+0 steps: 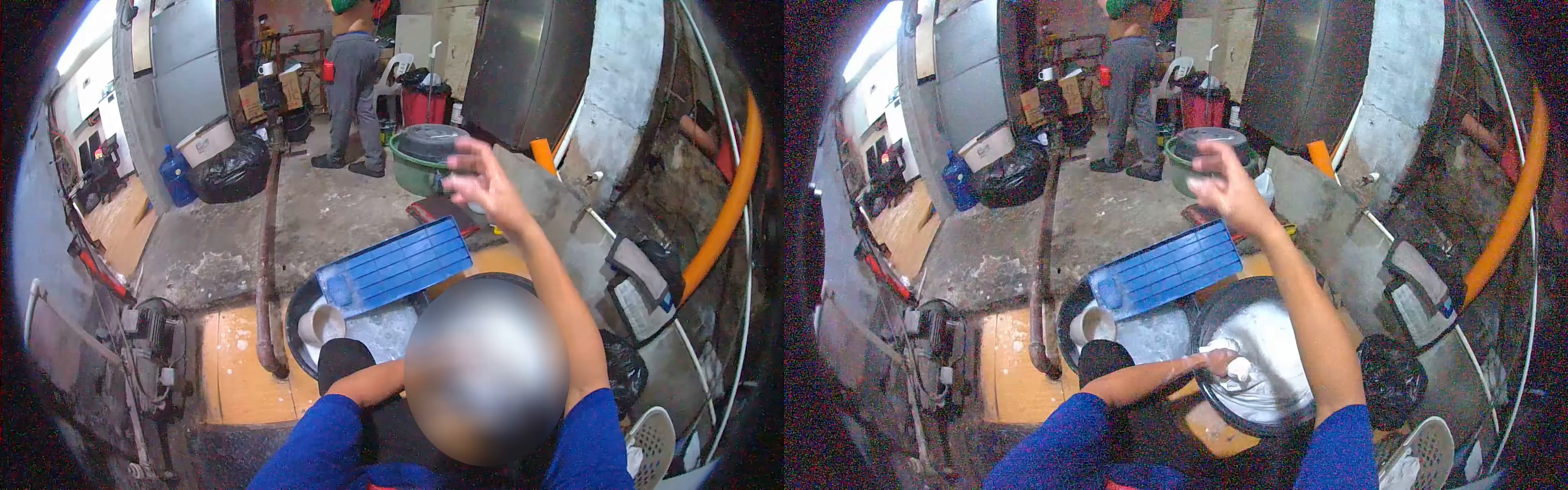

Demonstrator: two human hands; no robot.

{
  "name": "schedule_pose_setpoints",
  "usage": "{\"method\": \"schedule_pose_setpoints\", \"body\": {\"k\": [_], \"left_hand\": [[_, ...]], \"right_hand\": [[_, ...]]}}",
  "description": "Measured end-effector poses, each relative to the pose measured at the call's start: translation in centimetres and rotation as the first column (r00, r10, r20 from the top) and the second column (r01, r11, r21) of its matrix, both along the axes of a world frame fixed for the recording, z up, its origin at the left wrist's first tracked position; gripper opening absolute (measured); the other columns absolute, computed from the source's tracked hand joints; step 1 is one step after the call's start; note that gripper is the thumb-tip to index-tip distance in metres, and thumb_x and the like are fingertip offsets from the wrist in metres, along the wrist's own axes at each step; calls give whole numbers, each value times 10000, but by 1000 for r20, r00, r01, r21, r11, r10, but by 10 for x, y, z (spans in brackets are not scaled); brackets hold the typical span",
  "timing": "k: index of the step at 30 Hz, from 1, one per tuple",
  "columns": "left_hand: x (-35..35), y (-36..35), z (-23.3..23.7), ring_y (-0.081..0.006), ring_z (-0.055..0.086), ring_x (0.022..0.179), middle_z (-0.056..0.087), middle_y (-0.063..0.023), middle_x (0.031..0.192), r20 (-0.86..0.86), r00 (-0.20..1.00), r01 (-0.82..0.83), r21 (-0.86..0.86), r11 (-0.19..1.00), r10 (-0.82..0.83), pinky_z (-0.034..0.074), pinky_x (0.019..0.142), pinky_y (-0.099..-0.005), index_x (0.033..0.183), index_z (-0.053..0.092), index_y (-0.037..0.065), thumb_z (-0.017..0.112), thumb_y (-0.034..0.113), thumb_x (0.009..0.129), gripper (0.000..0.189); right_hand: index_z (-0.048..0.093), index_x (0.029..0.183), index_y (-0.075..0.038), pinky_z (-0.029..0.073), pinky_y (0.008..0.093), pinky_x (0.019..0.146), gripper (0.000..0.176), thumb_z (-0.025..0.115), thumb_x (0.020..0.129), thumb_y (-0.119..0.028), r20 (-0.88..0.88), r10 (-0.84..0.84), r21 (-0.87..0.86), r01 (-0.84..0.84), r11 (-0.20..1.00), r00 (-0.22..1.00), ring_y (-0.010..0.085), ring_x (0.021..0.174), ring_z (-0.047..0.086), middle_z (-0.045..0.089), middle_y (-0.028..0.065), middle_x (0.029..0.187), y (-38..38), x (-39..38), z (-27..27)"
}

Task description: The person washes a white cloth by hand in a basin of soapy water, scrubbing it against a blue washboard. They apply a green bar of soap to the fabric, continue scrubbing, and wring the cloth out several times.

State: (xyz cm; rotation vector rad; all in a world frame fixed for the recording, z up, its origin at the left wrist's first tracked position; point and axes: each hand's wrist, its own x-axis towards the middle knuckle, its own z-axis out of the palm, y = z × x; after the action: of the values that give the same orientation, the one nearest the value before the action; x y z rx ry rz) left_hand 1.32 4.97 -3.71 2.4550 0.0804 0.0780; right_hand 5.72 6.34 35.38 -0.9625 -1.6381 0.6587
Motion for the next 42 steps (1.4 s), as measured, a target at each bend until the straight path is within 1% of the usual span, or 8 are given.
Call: {"method": "schedule_pose_setpoints", "body": {"k": [3, 7, 9, 12, 20, 32, 37, 42], "left_hand": [[-1, 0, 3, -310, 524, 980, 563, -176, 1015, -55, 998, -36, 2, 999, 36, 411, 846, -366, 1121, 494, 92, 642, 210, 584, 570], [-8, -3, 23, -317, 552, 922, 584, -167, 962, 71, 997, -20, -74, 997, 25, 439, 793, -383, 1037, 538, 49, 627, 174, 591, 472], [-7, -5, 27, -318, 554, 915, 589, -166, 946, 186, 983, 36, -177, 984, -3, 439, 791, -381, 1019, 542, 48, 632, 183, 598, 451], [-5, -6, 30, -309, 562, 895, 597, -157, 930, 137, 988, -45, -168, 985, 68, 438, 789, -375, 1010, 538, 38, 632, 181, 620, 426], [-2, -4, 41, -300, 566, 892, 597, -161, 920, 120, 986, -70, -357, 932, 120, 435, 769, -372, 1011, 534, 32, 647, 150, 621, 422], [-7, -7, 32, -339, 565, 871, 581, -200, 881, 96, 960, -234, -241, 942, 263, 433, 726, -390, 1036, 458, 24, 620, 168, 659, 435], [-8, -7, 35, -335, 562, 875, 582, -191, 898, 155, 958, -200, -245, 949, 242, 428, 729, -387, 1002, 487, 28, 601, 132, 670, 367], [-14, -7, 58, -281, 549, 950, 585, -166, 977, 41, 970, -215, -328, 920, 241, 417, 807, -362, 1077, 487, 46, 597, 111, 667, 430]], "right_hand": [[455, 1106, -49, 437, 297, 786, 392, 605, 766, -175, 189, 34, -196, 4, 981, 981, 164, 919, 525, 511, 82, 1024, -10, 37, -63], [554, 1001, -34, 443, 309, 757, 320, 615, 760, -235, 609, 5, -248, 185, 951, 793, 194, 846, 567, 604, 98, 908, -63, 92, -164], [586, 948, -39, 437, 304, 765, 239, 617, 771, -196, 673, 33, -348, 277, 895, 739, 157, 821, 554, 604, 70, 902, -96, 114, -206], [591, 958, -42, 433, 289, 763, 229, 606, 775, -179, 475, 41, -531, 249, 810, 879, 145, 824, 552, 611, 63, 896, -128, 136, -267], [572, 1005, -27, 453, 251, 678, 211, 533, 822, -123, 142, -40, -601, 118, 791, 989, 111, 801, 542, 586, 36, 870, -133, 120, -293], [533, 980, -20, 449, 232, 632, 216, 577, 800, -130, 17, -128, -705, 103, 702, 992, 88, 739, 530, 570, 31, 816, -129, 106, -307], [537, 993, -20, 443, 225, 633, 297, 647, 746, -142, 65, -81, -600, 104, 793, 995, 88, 731, 521, 567, 29, 828, -131, 111, -320], [543, 985, -7, 436, 223, 633, 326, 676, 714, -129, 62, -141, -570, 151, 808, 988, 87, 711, 516, 567, 19, 815, -133, 105, -317]]}}
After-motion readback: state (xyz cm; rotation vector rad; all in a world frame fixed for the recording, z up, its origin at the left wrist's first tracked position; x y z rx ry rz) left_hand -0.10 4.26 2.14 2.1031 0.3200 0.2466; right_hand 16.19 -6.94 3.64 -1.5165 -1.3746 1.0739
